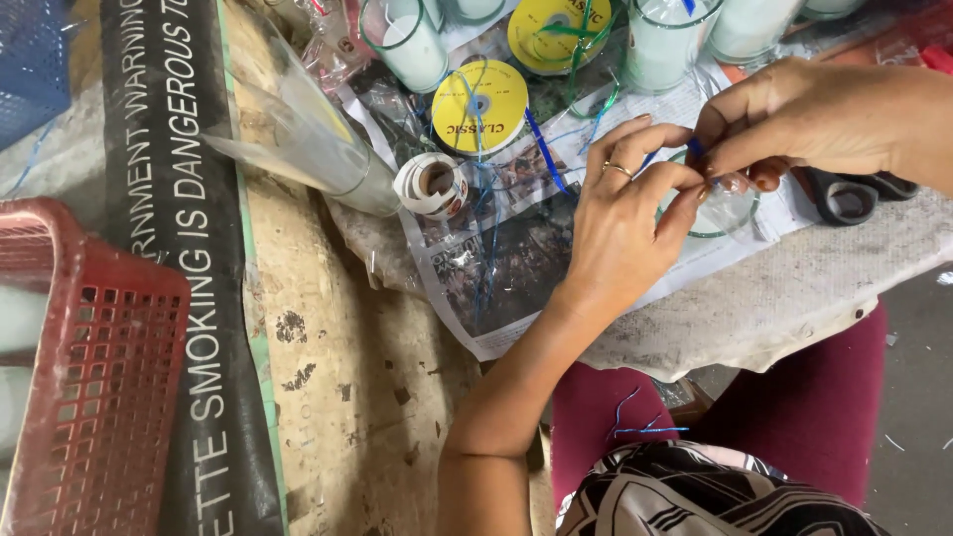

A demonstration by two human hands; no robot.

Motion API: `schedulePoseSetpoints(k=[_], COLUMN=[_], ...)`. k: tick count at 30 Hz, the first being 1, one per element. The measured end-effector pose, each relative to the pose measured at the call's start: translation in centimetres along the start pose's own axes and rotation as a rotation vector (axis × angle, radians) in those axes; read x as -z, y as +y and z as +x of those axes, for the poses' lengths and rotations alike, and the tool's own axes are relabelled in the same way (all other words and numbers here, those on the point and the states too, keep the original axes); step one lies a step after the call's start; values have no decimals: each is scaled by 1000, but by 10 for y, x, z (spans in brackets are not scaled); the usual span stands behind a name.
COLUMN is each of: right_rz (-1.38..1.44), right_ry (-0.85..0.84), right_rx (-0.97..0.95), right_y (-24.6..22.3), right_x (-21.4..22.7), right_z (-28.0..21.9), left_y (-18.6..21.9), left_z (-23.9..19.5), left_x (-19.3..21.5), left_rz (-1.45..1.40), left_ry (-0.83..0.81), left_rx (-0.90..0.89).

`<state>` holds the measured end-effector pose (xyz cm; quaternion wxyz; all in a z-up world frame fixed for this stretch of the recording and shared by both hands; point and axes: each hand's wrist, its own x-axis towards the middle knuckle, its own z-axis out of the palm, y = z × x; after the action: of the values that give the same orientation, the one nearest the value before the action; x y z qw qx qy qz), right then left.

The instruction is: Wrapping glass jars in plastic film and securing them with string and tape.

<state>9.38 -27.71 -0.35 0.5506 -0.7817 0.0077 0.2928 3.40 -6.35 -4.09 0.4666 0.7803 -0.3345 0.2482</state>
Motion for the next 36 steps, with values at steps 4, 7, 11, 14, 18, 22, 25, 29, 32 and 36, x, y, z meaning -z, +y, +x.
schedulePoseSetpoints(k=[4,7,11,14,18,22,25,29,32,36], right_rz=[-179,-848,-1026,-1194,-833,-706,-519,-461,-489,-312], right_ry=[14,148,238,387,432,403,295,254,239,300], right_rx=[-17,37,750,772,845,797,825,691,541,429], right_y=[-8,-40,11,30,38,46,38,22,1,9], right_x=[-4,-22,-11,-14,-20,-18,-17,-14,-18,-25], right_z=[-5,-34,-23,-26,-31,-26,-24,-27,-33,-22], left_y=[-8,-18,-24,-26,-27,-28,-25,-27,-23,-19], left_z=[-7,-13,-17,-19,-15,-10,-3,-2,1,5], left_x=[3,0,-6,-7,-6,-10,-9,-13,-14,-13], left_rz=[34,8,-27,-75,-148,-208,-149,-39,84,131], left_ry=[-6,-14,-5,-51,-130,-201,-174,-161,-95,-119], left_rx=[67,95,136,195,251,350,348,270,93,7])
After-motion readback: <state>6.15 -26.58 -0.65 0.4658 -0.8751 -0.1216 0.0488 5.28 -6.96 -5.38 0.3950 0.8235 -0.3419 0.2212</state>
